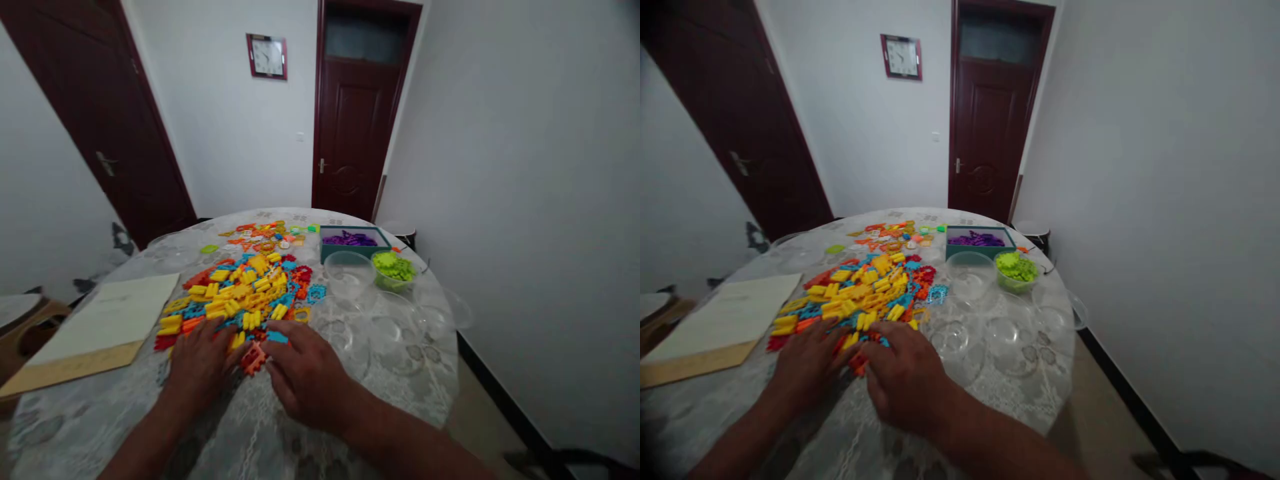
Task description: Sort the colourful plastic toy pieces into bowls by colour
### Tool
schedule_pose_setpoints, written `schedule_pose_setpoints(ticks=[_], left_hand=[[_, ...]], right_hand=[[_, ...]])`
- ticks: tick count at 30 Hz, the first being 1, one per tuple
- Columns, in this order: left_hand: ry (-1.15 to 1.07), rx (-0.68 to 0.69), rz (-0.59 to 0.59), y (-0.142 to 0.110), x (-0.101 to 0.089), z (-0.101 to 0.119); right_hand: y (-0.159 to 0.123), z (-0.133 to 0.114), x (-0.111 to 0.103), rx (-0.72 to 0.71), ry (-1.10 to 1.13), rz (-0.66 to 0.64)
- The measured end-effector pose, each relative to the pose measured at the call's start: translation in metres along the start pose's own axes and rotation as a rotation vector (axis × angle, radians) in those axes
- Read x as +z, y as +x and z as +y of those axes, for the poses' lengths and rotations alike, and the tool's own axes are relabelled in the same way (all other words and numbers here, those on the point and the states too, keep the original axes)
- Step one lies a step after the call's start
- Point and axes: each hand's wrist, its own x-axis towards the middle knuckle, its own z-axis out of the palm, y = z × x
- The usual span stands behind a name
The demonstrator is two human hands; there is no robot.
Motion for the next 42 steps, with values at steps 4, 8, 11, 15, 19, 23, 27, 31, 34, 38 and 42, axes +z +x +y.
schedule_pose_setpoints(ticks=[4, 8, 11, 15, 19, 23, 27, 31, 34, 38, 42], left_hand=[[-0.054, 0.071, 0.116, 0.016, -0.004, 0.005], [-0.112, 0.118, 0.135, 0.023, 0.006, 0.018], [-0.155, 0.166, 0.180, 0.019, 0.020, 0.024], [-0.238, 0.211, 0.330, 0.012, 0.028, 0.022], [-0.316, 0.201, 0.387, 0.008, 0.021, 0.020], [-0.351, 0.194, 0.418, 0.006, 0.019, 0.017], [-0.350, 0.222, 0.432, 0.003, 0.018, 0.014], [-0.342, 0.233, 0.458, 0.001, 0.012, 0.016], [-0.347, 0.224, 0.484, 0.000, 0.006, 0.018], [-0.365, 0.186, 0.483, -0.001, 0.001, 0.018], [-0.410, 0.124, 0.420, -0.001, -0.001, 0.016]], right_hand=[[0.006, 0.030, -0.085, 0.093, -0.095, 0.187], [-0.006, 0.115, -0.161, 0.266, -0.422, 0.135], [-0.023, 0.173, -0.195, 0.526, -0.689, -0.100], [-0.039, 0.210, -0.203, 0.670, -0.834, -0.387], [-0.041, 0.224, -0.192, 0.654, -0.834, -0.493], [-0.035, 0.235, -0.185, 0.664, -0.862, -0.571], [-0.030, 0.242, -0.182, 0.670, -0.909, -0.626], [-0.028, 0.243, -0.176, 0.657, -0.947, -0.662], [-0.028, 0.242, -0.172, 0.649, -0.968, -0.678], [-0.029, 0.239, -0.172, 0.648, -1.011, -0.666], [-0.025, 0.234, -0.178, 0.655, -1.054, -0.645]])
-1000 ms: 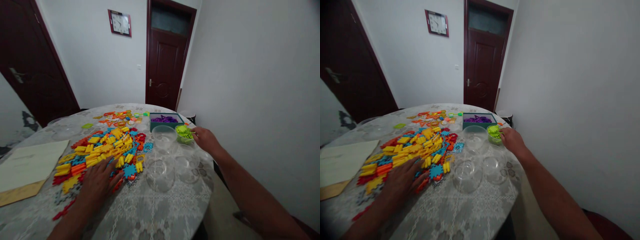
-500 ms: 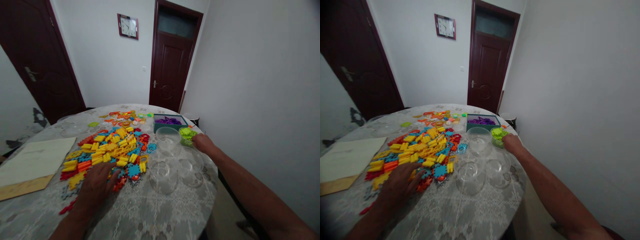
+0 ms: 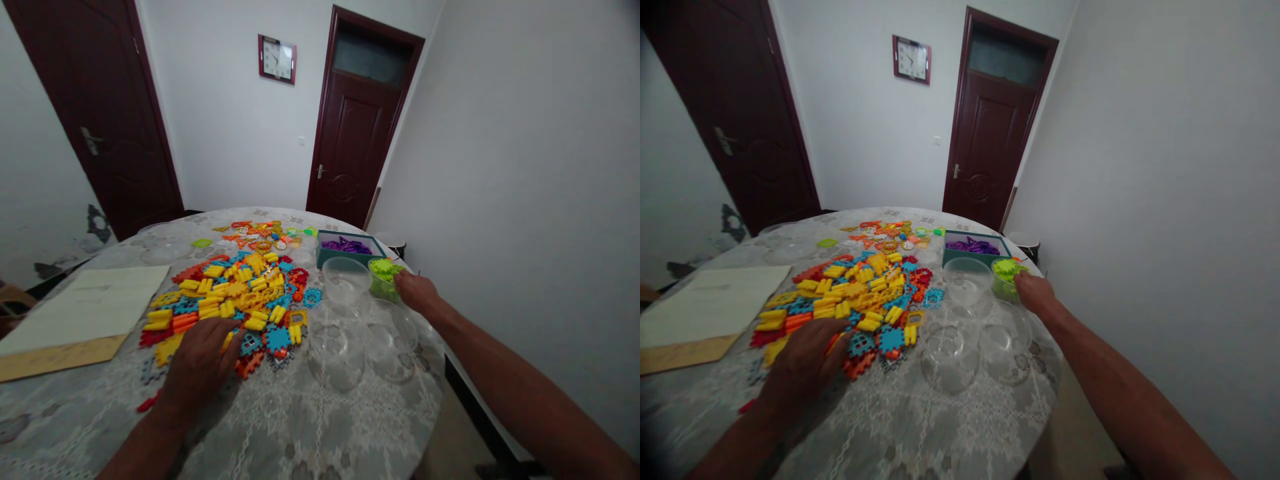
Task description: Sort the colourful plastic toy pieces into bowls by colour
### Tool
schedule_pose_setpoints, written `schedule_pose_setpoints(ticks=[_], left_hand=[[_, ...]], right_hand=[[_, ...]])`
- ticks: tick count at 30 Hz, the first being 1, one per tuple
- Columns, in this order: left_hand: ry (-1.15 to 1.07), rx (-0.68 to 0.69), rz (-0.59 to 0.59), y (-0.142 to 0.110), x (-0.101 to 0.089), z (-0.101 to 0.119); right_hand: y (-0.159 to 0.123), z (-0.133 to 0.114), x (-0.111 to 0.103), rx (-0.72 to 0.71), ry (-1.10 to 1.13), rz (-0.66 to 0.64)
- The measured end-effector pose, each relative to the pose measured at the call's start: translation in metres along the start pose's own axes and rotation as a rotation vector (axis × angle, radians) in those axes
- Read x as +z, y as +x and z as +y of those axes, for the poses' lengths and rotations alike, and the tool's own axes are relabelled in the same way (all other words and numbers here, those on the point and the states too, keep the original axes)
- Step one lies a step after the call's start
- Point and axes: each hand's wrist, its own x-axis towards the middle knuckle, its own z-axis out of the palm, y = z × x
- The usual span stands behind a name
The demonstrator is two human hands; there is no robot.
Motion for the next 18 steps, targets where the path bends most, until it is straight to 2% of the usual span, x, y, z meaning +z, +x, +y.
schedule_pose_setpoints(ticks=[7, 11, 14, 18], left_hand=[[-0.034, -0.061, 0.035, 0.001, -0.004, 0.003], [-0.051, -0.166, 0.101, -0.001, -0.006, 0.001], [-0.100, -0.306, 0.169, 0.000, -0.010, -0.006], [-0.169, -0.499, 0.255, 0.001, -0.017, -0.019]], right_hand=[[-0.011, 0.012, -0.028, 0.032, -0.065, 0.041], [-0.024, 0.012, -0.055, -0.008, -0.114, 0.148], [-0.033, -0.005, -0.083, -0.084, -0.141, 0.263], [-0.043, -0.058, -0.124, -0.165, -0.068, 0.375]])
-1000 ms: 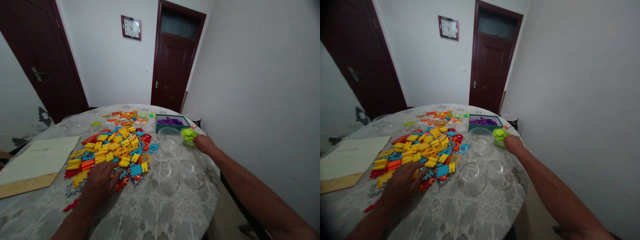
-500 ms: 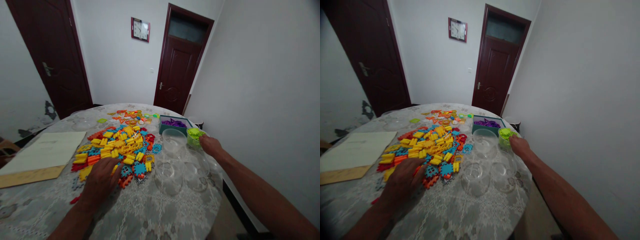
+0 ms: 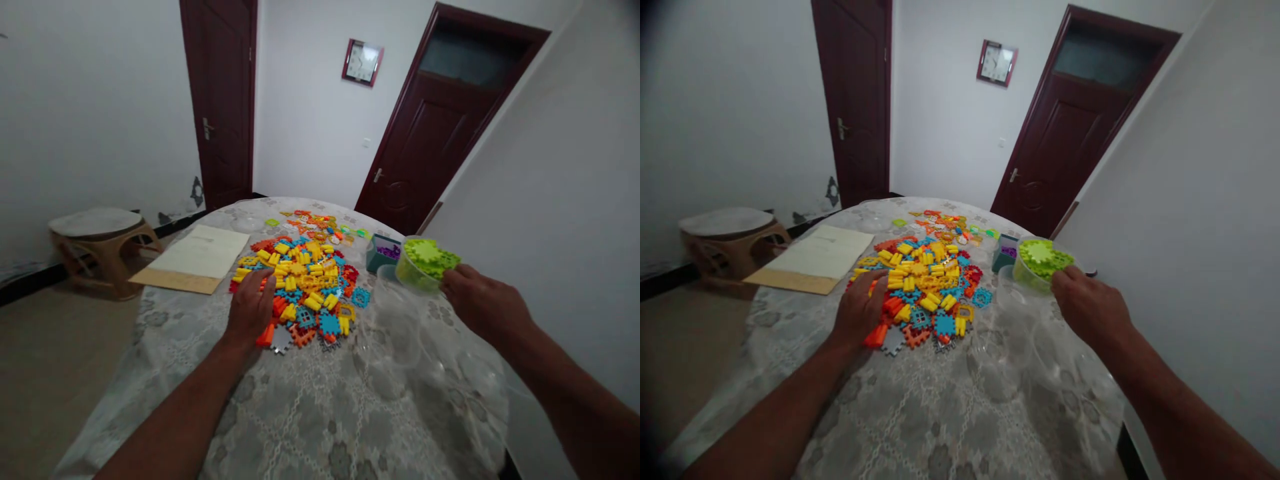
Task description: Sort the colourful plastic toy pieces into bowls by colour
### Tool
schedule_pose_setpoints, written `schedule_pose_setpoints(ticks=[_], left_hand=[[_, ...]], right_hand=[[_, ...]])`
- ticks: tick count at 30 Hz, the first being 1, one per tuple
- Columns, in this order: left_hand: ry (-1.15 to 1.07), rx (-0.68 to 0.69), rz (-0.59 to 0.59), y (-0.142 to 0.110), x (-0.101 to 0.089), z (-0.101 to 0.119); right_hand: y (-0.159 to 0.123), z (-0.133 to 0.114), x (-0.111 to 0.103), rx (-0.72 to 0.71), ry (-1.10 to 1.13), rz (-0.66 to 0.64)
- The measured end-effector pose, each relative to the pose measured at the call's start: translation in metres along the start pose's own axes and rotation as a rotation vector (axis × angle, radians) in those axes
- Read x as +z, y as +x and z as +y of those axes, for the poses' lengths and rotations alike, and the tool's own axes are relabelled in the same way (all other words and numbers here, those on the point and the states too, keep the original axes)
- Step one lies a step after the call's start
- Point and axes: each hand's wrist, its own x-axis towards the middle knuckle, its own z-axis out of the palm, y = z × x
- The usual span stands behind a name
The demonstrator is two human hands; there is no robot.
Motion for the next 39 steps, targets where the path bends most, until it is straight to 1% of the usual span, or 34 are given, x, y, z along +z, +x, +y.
schedule_pose_setpoints(ticks=[3, 5, 8, 10, 12, 14, 17, 19, 22, 27, 30, 33, 35, 39], left_hand=[[-0.031, -0.086, 0.039, 0.005, -0.004, -0.007], [-0.049, -0.119, 0.049, 0.006, -0.005, -0.012], [-0.077, -0.136, 0.054, 0.008, -0.003, -0.019], [-0.090, -0.131, 0.063, 0.008, -0.002, -0.024], [-0.095, -0.125, 0.075, 0.008, -0.001, -0.028], [-0.096, -0.127, 0.082, 0.008, 0.000, -0.030], [-0.091, -0.128, 0.072, 0.008, 0.000, -0.031], [-0.086, -0.120, 0.061, 0.008, 0.000, -0.031], [-0.093, -0.119, 0.062, 0.007, 0.002, -0.031], [-0.052, -0.056, 0.036, 0.004, 0.009, -0.038], [0.016, 0.005, 0.034, 0.000, 0.015, -0.046], [0.077, 0.103, 0.010, -0.004, 0.019, -0.051], [0.102, 0.133, 0.001, -0.005, 0.020, -0.052], [0.111, 0.141, -0.015, -0.008, 0.019, -0.049]], right_hand=[[0.020, -0.049, -0.025, -0.072, 0.191, 0.050], [0.034, -0.083, -0.036, -0.143, 0.379, 0.074], [0.054, -0.131, -0.042, -0.246, 0.673, 0.102], [0.065, -0.160, -0.039, -0.266, 0.860, 0.087], [0.074, -0.186, -0.033, -0.231, 1.071, 0.013], [0.082, -0.206, -0.023, -0.167, 1.301, -0.104], [0.090, -0.228, -0.011, -0.088, 1.597, -0.250], [0.093, -0.237, -0.006, -0.045, 1.766, -0.300], [0.094, -0.244, -0.006, 0.039, 1.970, -0.344], [0.092, -0.246, -0.010, 0.160, 2.158, -0.414], [0.094, -0.243, -0.009, 0.265, 2.298, -0.482], [0.098, -0.239, -0.008, 0.354, 2.415, -0.544], [0.101, -0.234, -0.009, 0.373, 2.449, -0.546], [0.103, -0.218, -0.017, 0.371, 2.496, -0.513]])
